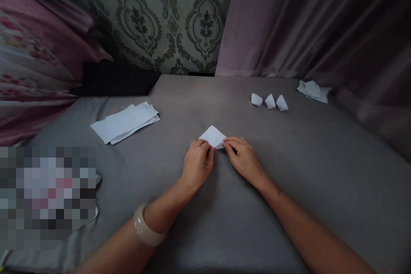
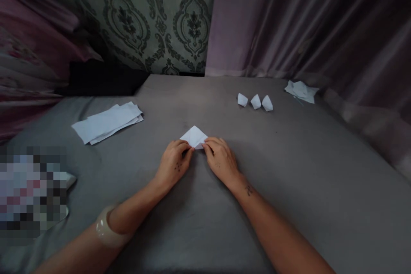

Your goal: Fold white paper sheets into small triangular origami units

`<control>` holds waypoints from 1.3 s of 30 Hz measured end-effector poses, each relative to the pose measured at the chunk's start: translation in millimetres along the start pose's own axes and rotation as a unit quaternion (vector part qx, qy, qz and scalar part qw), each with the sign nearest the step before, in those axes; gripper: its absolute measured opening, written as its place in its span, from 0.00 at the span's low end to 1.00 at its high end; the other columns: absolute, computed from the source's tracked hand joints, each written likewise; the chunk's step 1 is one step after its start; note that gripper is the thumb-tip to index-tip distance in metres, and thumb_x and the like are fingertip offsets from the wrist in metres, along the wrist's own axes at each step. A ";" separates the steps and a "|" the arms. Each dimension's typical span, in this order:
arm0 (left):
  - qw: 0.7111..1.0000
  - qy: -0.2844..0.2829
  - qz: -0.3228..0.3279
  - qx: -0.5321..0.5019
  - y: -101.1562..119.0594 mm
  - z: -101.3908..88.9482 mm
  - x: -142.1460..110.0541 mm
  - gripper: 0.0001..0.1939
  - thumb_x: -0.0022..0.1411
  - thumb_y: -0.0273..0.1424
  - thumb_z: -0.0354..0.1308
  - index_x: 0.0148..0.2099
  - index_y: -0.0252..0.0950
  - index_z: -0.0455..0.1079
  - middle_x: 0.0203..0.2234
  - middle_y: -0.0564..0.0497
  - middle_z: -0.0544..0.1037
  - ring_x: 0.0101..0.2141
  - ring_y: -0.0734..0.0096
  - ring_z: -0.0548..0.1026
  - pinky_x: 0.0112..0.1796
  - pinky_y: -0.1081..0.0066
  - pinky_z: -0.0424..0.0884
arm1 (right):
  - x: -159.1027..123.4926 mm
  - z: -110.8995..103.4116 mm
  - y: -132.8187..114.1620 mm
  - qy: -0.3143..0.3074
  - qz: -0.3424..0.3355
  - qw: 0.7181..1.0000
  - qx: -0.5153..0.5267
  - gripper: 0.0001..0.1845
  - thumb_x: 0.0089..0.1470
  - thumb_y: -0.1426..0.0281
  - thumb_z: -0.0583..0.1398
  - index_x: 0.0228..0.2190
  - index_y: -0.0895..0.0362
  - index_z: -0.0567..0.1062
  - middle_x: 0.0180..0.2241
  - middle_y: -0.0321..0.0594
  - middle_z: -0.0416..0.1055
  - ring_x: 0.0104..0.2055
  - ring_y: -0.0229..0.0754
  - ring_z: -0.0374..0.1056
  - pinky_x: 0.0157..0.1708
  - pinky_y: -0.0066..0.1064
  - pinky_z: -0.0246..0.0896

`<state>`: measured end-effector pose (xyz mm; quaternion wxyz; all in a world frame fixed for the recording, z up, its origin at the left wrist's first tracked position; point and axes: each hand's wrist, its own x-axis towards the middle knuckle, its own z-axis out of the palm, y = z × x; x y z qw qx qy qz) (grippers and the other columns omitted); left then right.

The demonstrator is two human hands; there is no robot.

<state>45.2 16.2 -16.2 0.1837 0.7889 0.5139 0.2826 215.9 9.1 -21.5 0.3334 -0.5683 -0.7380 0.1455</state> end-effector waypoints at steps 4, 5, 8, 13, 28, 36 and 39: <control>1.000 0.001 -0.016 0.001 -0.4 0.9 1.9 0.11 0.65 0.28 0.49 0.35 0.33 0.72 0.35 0.45 0.75 0.36 0.64 0.70 0.41 0.63 0.67 | 4.0 2.1 -2.8 0.009 0.013 0.999 -0.030 0.12 0.60 0.70 0.53 0.32 0.57 0.75 0.40 0.44 0.74 0.43 0.45 0.67 0.47 0.40 0.61; 1.000 0.006 -0.020 0.002 -1.4 2.1 2.3 0.11 0.65 0.29 0.49 0.35 0.33 0.72 0.34 0.45 0.75 0.36 0.63 0.70 0.41 0.63 0.67 | 5.0 2.8 -3.2 0.009 0.016 0.999 -0.041 0.11 0.60 0.70 0.53 0.32 0.57 0.75 0.40 0.45 0.73 0.43 0.46 0.67 0.47 0.40 0.61; 0.999 0.024 -0.034 0.001 -5.4 6.5 3.6 0.10 0.63 0.29 0.51 0.36 0.33 0.73 0.34 0.44 0.74 0.38 0.62 0.69 0.42 0.62 0.67 | 7.3 5.5 -4.8 0.014 0.026 0.997 -0.076 0.11 0.59 0.70 0.53 0.30 0.58 0.74 0.40 0.46 0.72 0.43 0.47 0.66 0.46 0.41 0.61; 0.998 0.036 -0.043 -0.015 -10.5 12.3 6.4 0.08 0.62 0.30 0.53 0.35 0.34 0.72 0.35 0.44 0.72 0.39 0.62 0.68 0.43 0.61 0.67 | 9.2 10.8 -5.5 0.024 0.036 0.992 -0.122 0.10 0.58 0.70 0.52 0.28 0.58 0.71 0.38 0.48 0.70 0.41 0.48 0.65 0.44 0.41 0.62; 0.997 0.013 -0.079 -0.005 -4.8 10.2 12.0 0.10 0.63 0.31 0.52 0.31 0.33 0.70 0.34 0.43 0.70 0.38 0.60 0.66 0.43 0.58 0.66 | 13.2 15.2 1.6 0.031 0.048 0.989 -0.133 0.08 0.55 0.69 0.54 0.25 0.57 0.69 0.37 0.48 0.68 0.40 0.48 0.65 0.43 0.41 0.62; 0.996 0.001 -0.089 0.004 -6.1 11.1 14.5 0.08 0.61 0.31 0.53 0.31 0.34 0.68 0.34 0.44 0.68 0.39 0.60 0.65 0.42 0.59 0.66 | 14.2 17.2 3.2 0.038 0.039 0.988 -0.142 0.08 0.54 0.71 0.53 0.25 0.56 0.68 0.35 0.47 0.67 0.39 0.48 0.64 0.41 0.41 0.62; 0.996 -0.011 -0.085 0.013 -7.2 10.9 14.7 0.08 0.61 0.32 0.53 0.31 0.34 0.67 0.34 0.44 0.68 0.38 0.60 0.65 0.42 0.59 0.66 | 14.1 17.5 3.6 0.033 0.041 0.989 -0.140 0.08 0.54 0.71 0.53 0.25 0.56 0.68 0.36 0.48 0.67 0.39 0.48 0.64 0.41 0.41 0.62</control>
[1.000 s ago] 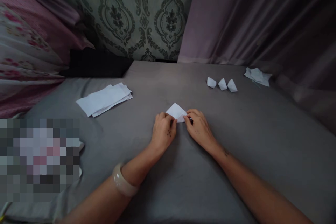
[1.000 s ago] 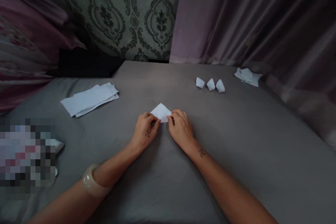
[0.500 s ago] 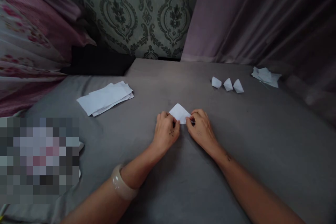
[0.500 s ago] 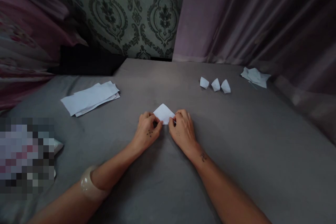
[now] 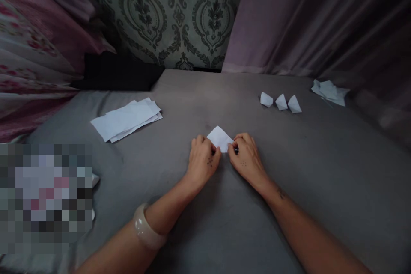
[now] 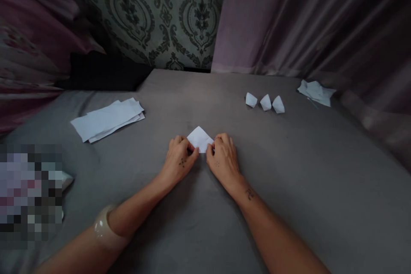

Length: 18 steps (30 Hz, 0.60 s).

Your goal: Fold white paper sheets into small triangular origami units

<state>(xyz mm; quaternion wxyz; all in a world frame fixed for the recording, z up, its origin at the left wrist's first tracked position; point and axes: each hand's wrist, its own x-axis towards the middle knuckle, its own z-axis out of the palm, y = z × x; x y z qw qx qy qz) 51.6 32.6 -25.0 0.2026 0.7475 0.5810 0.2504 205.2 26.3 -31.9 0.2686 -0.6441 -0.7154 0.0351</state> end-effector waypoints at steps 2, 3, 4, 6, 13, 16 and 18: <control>1.000 -0.007 0.007 0.009 -1.3 0.3 -0.2 0.08 0.62 0.32 0.52 0.31 0.34 0.66 0.33 0.44 0.68 0.37 0.61 0.65 0.41 0.59 0.65 | -0.2 -0.4 -0.3 -0.005 0.001 1.000 0.000 0.08 0.55 0.71 0.52 0.26 0.56 0.68 0.36 0.48 0.67 0.39 0.48 0.64 0.41 0.41 0.62; 1.000 -0.008 0.010 0.011 -2.0 0.5 -0.5 0.08 0.63 0.32 0.51 0.32 0.34 0.65 0.33 0.44 0.68 0.37 0.61 0.65 0.41 0.59 0.65 | -0.4 -0.8 -0.6 -0.006 0.002 1.000 0.000 0.08 0.55 0.71 0.52 0.26 0.56 0.69 0.36 0.49 0.67 0.39 0.48 0.64 0.41 0.41 0.62; 1.000 -0.007 0.012 0.012 -2.6 0.6 -0.8 0.07 0.63 0.31 0.50 0.33 0.35 0.65 0.34 0.44 0.68 0.37 0.61 0.65 0.41 0.59 0.65 | -0.5 -1.1 -0.9 -0.007 0.002 1.000 0.000 0.09 0.55 0.71 0.52 0.27 0.57 0.69 0.36 0.49 0.67 0.39 0.48 0.63 0.40 0.41 0.62; 1.000 -0.003 0.016 0.010 -3.3 0.7 -1.4 0.05 0.64 0.29 0.49 0.36 0.35 0.64 0.35 0.44 0.68 0.38 0.61 0.64 0.41 0.60 0.65 | -1.0 -1.5 -1.5 -0.008 0.004 1.000 -0.002 0.09 0.56 0.70 0.52 0.27 0.57 0.69 0.36 0.49 0.67 0.39 0.48 0.63 0.40 0.41 0.62; 0.999 -0.025 0.046 0.015 -1.0 -5.1 -2.5 0.06 0.65 0.26 0.45 0.39 0.35 0.63 0.34 0.46 0.68 0.36 0.63 0.64 0.40 0.62 0.63 | -4.3 -4.4 -1.0 -0.016 0.000 0.998 -0.057 0.10 0.58 0.67 0.53 0.28 0.57 0.70 0.36 0.49 0.66 0.38 0.49 0.62 0.39 0.41 0.61; 0.996 -0.050 0.064 0.029 1.2 -9.6 -2.9 0.10 0.66 0.26 0.43 0.43 0.36 0.65 0.36 0.46 0.70 0.35 0.63 0.64 0.39 0.63 0.62 | -6.1 -6.7 -0.4 -0.016 0.000 0.996 -0.083 0.12 0.60 0.65 0.52 0.29 0.57 0.70 0.36 0.49 0.66 0.37 0.49 0.61 0.36 0.41 0.61; 0.995 -0.060 0.071 0.042 2.2 -11.9 -2.9 0.13 0.66 0.26 0.43 0.48 0.40 0.67 0.39 0.46 0.71 0.37 0.62 0.64 0.38 0.63 0.60 | -7.2 -7.4 1.0 -0.025 0.006 0.995 -0.092 0.13 0.60 0.63 0.52 0.30 0.57 0.70 0.36 0.49 0.66 0.37 0.49 0.61 0.35 0.41 0.61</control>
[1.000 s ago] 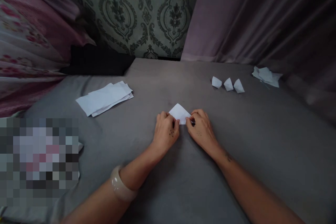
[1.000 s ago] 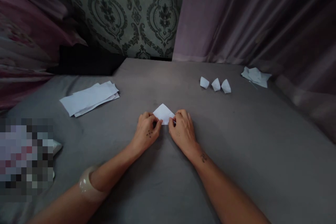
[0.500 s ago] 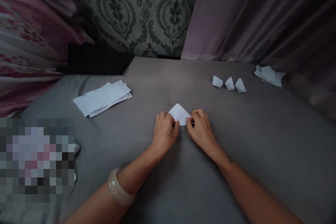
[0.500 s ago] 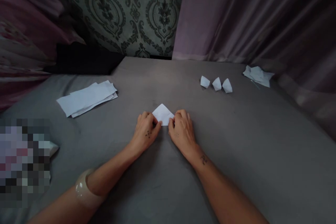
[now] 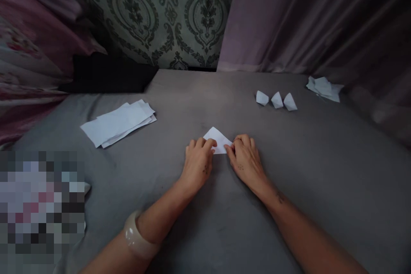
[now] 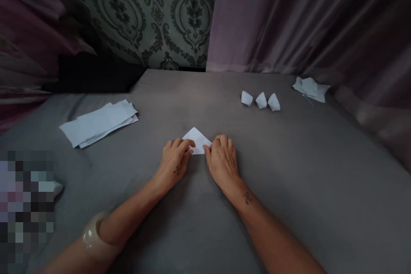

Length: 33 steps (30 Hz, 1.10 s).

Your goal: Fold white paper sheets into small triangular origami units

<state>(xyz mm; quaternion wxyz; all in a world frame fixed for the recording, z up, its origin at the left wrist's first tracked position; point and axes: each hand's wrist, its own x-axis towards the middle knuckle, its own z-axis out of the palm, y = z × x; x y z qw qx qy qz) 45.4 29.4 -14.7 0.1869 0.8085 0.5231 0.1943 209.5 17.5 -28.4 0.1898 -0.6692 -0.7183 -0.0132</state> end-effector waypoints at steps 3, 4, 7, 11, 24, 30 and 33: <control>1.000 -0.007 0.012 0.026 -0.6 -1.2 0.4 0.17 0.67 0.28 0.44 0.51 0.45 0.69 0.39 0.47 0.72 0.38 0.61 0.65 0.37 0.64 0.59 | -1.3 0.8 4.6 -0.005 0.000 1.000 -0.016 0.14 0.61 0.63 0.51 0.31 0.58 0.70 0.36 0.49 0.67 0.36 0.49 0.61 0.35 0.40 0.60; 0.999 -0.009 0.018 0.035 -1.4 -1.0 0.8 0.17 0.67 0.28 0.44 0.51 0.46 0.69 0.39 0.47 0.72 0.38 0.61 0.65 0.36 0.64 0.59 | -1.8 0.9 6.5 0.001 -0.001 1.000 -0.022 0.14 0.62 0.63 0.51 0.32 0.58 0.70 0.36 0.49 0.67 0.36 0.49 0.61 0.34 0.40 0.60; 0.997 -0.011 0.036 0.062 -3.8 -0.5 2.2 0.18 0.66 0.28 0.45 0.52 0.49 0.71 0.38 0.46 0.72 0.37 0.60 0.65 0.36 0.63 0.58 | -3.8 -1.9 8.7 0.022 0.000 0.999 -0.023 0.12 0.61 0.65 0.52 0.32 0.57 0.70 0.34 0.48 0.67 0.35 0.48 0.62 0.34 0.39 0.61; 0.996 -0.014 0.050 0.073 -3.5 -2.6 3.1 0.19 0.66 0.28 0.47 0.52 0.52 0.72 0.37 0.46 0.72 0.37 0.61 0.66 0.37 0.63 0.59 | -10.5 -12.7 -5.4 0.023 -0.043 0.999 0.018 0.11 0.61 0.75 0.50 0.38 0.58 0.71 0.39 0.48 0.69 0.41 0.49 0.63 0.40 0.40 0.62; 0.985 0.145 -0.060 -0.069 -34.2 1.9 21.4 0.12 0.63 0.30 0.51 0.46 0.31 0.71 0.36 0.43 0.74 0.40 0.62 0.70 0.44 0.62 0.66 | -36.6 -22.2 -40.3 -0.041 -0.084 0.996 0.013 0.20 0.62 0.70 0.50 0.52 0.64 0.68 0.45 0.54 0.68 0.47 0.52 0.62 0.47 0.44 0.64; 0.987 0.079 -0.074 -0.119 -24.8 0.2 23.2 0.14 0.59 0.29 0.55 0.48 0.35 0.70 0.33 0.47 0.77 0.33 0.68 0.72 0.36 0.70 0.67 | -35.1 -20.4 -39.3 -0.026 -0.050 0.998 0.019 0.18 0.60 0.71 0.52 0.49 0.61 0.71 0.44 0.51 0.67 0.45 0.50 0.62 0.46 0.42 0.64; 0.983 0.085 -0.105 -0.126 -13.9 -6.1 18.0 0.19 0.58 0.27 0.53 0.53 0.36 0.68 0.29 0.50 0.76 0.29 0.69 0.72 0.33 0.72 0.66 | -32.3 -16.4 -35.6 -0.006 -0.048 0.998 0.043 0.16 0.61 0.70 0.51 0.46 0.60 0.74 0.41 0.49 0.67 0.44 0.48 0.62 0.46 0.40 0.63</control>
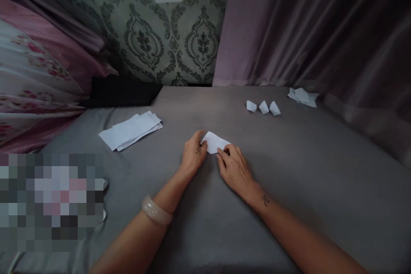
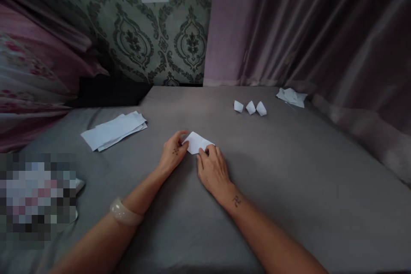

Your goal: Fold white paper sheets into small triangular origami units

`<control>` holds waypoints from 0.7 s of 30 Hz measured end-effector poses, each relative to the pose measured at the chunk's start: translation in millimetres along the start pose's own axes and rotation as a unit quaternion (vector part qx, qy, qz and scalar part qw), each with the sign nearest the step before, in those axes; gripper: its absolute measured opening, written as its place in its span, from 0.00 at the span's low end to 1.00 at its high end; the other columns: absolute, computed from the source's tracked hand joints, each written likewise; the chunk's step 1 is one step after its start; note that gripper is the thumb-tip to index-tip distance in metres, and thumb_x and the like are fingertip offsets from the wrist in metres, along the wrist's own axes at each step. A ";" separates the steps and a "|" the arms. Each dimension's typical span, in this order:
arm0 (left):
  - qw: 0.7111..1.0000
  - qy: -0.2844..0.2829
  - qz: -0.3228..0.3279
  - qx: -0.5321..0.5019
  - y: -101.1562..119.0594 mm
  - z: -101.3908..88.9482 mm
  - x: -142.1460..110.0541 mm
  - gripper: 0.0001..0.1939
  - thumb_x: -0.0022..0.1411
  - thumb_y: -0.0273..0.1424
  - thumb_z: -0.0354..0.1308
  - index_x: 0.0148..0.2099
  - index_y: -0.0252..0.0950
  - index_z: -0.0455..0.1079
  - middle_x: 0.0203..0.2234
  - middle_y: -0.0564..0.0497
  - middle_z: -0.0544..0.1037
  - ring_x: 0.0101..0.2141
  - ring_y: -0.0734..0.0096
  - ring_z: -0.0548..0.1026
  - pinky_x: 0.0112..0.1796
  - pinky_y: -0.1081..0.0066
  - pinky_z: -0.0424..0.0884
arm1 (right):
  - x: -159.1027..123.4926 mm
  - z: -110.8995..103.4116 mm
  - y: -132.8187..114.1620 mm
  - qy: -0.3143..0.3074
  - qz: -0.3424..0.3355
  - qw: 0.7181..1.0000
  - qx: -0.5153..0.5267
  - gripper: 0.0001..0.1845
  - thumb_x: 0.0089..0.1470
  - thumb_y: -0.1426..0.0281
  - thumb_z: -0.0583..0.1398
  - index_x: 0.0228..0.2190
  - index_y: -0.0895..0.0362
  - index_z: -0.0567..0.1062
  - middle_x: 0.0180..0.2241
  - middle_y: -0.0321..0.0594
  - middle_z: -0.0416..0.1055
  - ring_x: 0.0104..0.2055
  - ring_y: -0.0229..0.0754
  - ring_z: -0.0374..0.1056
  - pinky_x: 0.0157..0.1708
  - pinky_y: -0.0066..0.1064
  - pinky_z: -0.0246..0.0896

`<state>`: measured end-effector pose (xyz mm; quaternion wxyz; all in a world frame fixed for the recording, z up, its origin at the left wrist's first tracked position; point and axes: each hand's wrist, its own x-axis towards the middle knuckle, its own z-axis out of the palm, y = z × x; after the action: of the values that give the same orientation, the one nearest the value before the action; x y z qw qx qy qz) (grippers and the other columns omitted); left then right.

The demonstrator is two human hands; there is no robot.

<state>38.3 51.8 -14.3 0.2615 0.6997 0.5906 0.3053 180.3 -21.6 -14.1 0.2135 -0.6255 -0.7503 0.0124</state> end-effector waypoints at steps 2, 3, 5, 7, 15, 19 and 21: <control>0.999 -0.007 -0.036 -0.008 6.1 -2.7 -7.2 0.19 0.58 0.26 0.52 0.52 0.35 0.70 0.26 0.51 0.76 0.25 0.71 0.72 0.31 0.72 0.66 | 3.2 3.5 5.2 0.007 -0.005 1.000 0.023 0.14 0.60 0.70 0.53 0.44 0.59 0.75 0.40 0.49 0.67 0.44 0.47 0.63 0.46 0.39 0.63; 0.998 -0.018 -0.061 -0.023 8.4 -3.0 -11.2 0.18 0.58 0.26 0.51 0.50 0.34 0.71 0.24 0.51 0.76 0.22 0.72 0.72 0.29 0.73 0.65 | 5.4 5.5 8.4 0.009 -0.008 0.999 0.036 0.14 0.60 0.71 0.53 0.43 0.60 0.75 0.40 0.49 0.67 0.44 0.47 0.63 0.46 0.39 0.64; 0.990 -0.058 -0.106 -0.074 11.1 -0.5 -18.7 0.15 0.58 0.27 0.50 0.45 0.32 0.73 0.20 0.52 0.75 0.17 0.75 0.70 0.25 0.74 0.65 | 11.1 9.9 15.9 0.013 -0.018 0.998 0.066 0.12 0.59 0.72 0.55 0.41 0.60 0.76 0.40 0.48 0.67 0.44 0.46 0.64 0.46 0.38 0.64; 0.979 -0.082 -0.131 -0.134 13.0 5.8 -24.4 0.14 0.60 0.30 0.50 0.43 0.31 0.74 0.17 0.52 0.73 0.15 0.76 0.69 0.21 0.76 0.63 | 19.2 14.8 24.5 0.019 -0.036 0.994 0.098 0.11 0.58 0.73 0.55 0.39 0.60 0.76 0.41 0.48 0.68 0.46 0.46 0.64 0.47 0.38 0.63; 0.944 -0.089 -0.178 -0.262 27.3 23.2 -36.7 0.21 0.60 0.29 0.49 0.55 0.25 0.64 0.16 0.56 0.70 0.12 0.78 0.63 0.16 0.78 0.57 | 53.5 23.5 55.0 0.004 -0.108 0.977 0.183 0.09 0.57 0.77 0.56 0.33 0.58 0.77 0.39 0.43 0.70 0.42 0.41 0.67 0.47 0.36 0.63; 0.982 -0.083 -0.093 -0.139 23.5 17.3 -42.1 0.21 0.54 0.24 0.53 0.51 0.29 0.68 0.23 0.53 0.74 0.21 0.75 0.70 0.26 0.76 0.65 | 44.3 14.9 57.4 -0.036 -0.158 0.975 0.151 0.14 0.58 0.79 0.53 0.39 0.57 0.77 0.40 0.44 0.72 0.43 0.42 0.65 0.45 0.37 0.64; 0.995 -0.074 -0.036 -0.059 19.4 13.1 -42.8 0.19 0.54 0.23 0.52 0.50 0.30 0.69 0.27 0.51 0.74 0.26 0.73 0.71 0.31 0.73 0.67 | 34.7 8.9 56.0 -0.053 -0.173 0.975 0.132 0.18 0.57 0.82 0.52 0.44 0.56 0.75 0.44 0.45 0.71 0.46 0.43 0.64 0.46 0.38 0.64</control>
<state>56.0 6.3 -14.2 0.3560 0.6820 0.5756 0.2771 225.2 25.5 -27.6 0.2526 -0.4515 -0.8490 0.1074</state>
